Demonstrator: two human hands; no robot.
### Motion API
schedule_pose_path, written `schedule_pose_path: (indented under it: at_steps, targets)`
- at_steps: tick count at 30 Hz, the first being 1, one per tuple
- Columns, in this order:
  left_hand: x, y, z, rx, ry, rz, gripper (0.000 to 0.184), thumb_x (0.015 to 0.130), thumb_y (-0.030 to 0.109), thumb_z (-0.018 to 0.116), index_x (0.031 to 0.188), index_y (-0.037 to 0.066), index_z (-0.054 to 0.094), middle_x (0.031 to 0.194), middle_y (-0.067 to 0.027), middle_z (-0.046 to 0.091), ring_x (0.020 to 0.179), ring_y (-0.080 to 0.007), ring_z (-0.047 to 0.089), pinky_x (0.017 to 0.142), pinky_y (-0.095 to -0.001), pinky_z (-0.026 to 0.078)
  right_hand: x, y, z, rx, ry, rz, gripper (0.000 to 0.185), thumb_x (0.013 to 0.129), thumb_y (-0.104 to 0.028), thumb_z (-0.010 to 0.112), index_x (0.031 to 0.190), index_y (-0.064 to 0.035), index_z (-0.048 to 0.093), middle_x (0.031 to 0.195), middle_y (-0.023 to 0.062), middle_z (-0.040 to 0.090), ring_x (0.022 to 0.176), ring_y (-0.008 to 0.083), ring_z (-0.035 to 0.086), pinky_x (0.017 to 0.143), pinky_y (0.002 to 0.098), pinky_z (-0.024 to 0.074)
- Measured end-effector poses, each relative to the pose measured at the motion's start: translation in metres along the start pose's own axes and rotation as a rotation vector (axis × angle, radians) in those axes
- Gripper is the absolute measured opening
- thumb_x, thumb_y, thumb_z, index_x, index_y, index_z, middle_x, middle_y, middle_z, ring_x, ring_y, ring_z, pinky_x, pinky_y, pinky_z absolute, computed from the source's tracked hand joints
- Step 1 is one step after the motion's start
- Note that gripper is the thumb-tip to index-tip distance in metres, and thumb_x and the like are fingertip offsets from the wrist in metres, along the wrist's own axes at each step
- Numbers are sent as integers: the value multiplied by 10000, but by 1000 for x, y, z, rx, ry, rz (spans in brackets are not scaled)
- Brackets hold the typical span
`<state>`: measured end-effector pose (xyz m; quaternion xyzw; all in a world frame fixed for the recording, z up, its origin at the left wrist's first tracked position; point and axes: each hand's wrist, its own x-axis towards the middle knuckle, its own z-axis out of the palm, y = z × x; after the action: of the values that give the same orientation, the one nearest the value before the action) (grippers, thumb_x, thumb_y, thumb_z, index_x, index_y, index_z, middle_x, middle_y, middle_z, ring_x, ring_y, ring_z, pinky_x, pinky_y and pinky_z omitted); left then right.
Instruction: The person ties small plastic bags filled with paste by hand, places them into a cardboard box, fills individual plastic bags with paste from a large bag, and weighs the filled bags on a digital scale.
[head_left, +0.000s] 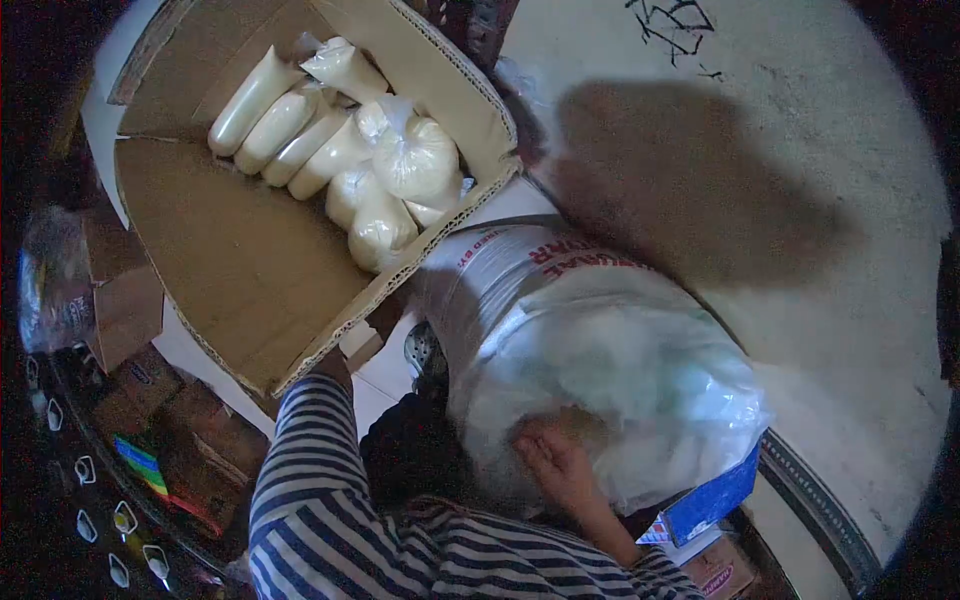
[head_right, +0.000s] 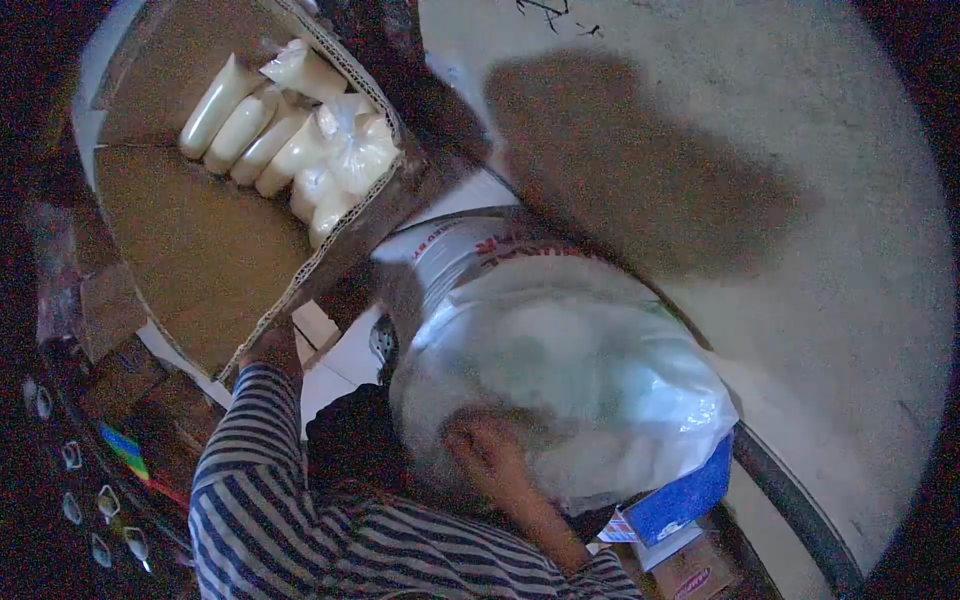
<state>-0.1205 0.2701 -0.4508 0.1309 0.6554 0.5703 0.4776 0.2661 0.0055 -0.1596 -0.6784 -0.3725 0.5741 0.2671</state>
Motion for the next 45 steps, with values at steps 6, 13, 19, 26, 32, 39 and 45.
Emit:
schedule_pose_path:
  at_steps: [6,13,19,26,32,39,45]
  targets:
    - [3,3,1,-25,-26,7,292,884,236,474,1105,57,539,1051,-65,566,968,-161,527,806,-313,414,3,-7,0,-34,6,-13,145,861,-133,564,952,-21,583,874,69,596,809,165,551,747,290,437]
    - [5,8,3,-51,-59,19,285,884,231,471,1100,59,541,1048,-64,566,964,-161,526,808,-313,411,4,-14,1,41,14,59,171,829,-162,576,916,-16,596,933,137,601,901,292,575,810,372,446]
    - [7,12,5,-68,-95,24,279,883,226,469,1097,61,542,1045,-64,566,961,-162,525,809,-313,408,7,-10,1,-18,-8,15,184,832,-173,576,918,-12,592,963,147,591,928,304,564,821,374,438]
    - [-11,28,-2,-118,-159,39,273,883,220,466,1092,64,544,1041,-63,565,957,-162,524,810,-312,405,3,-20,2,-63,38,-103,130,829,-119,587,893,-6,575,868,123,579,809,242,552,743,339,428]
    - [-72,51,-56,-179,-222,15,268,882,215,464,1089,66,546,1038,-63,565,954,-163,523,812,-312,402,-2,-7,20,-130,111,-200,145,829,-144,580,866,-4,583,796,125,576,736,221,554,681,327,433]
    - [-150,107,-97,-279,-137,-102,210,879,216,454,1007,86,559,913,3,566,825,-123,489,792,-311,370,-26,2,19,-75,439,-367,163,847,-159,558,864,0,588,764,72,582,695,151,532,654,282,428]
    - [-199,175,-114,-329,-360,12,236,895,238,466,1014,58,563,922,-56,599,836,-193,556,776,-333,435,-103,-45,27,5,430,-392,182,826,-175,587,803,5,573,698,79,527,684,177,518,648,281,411]
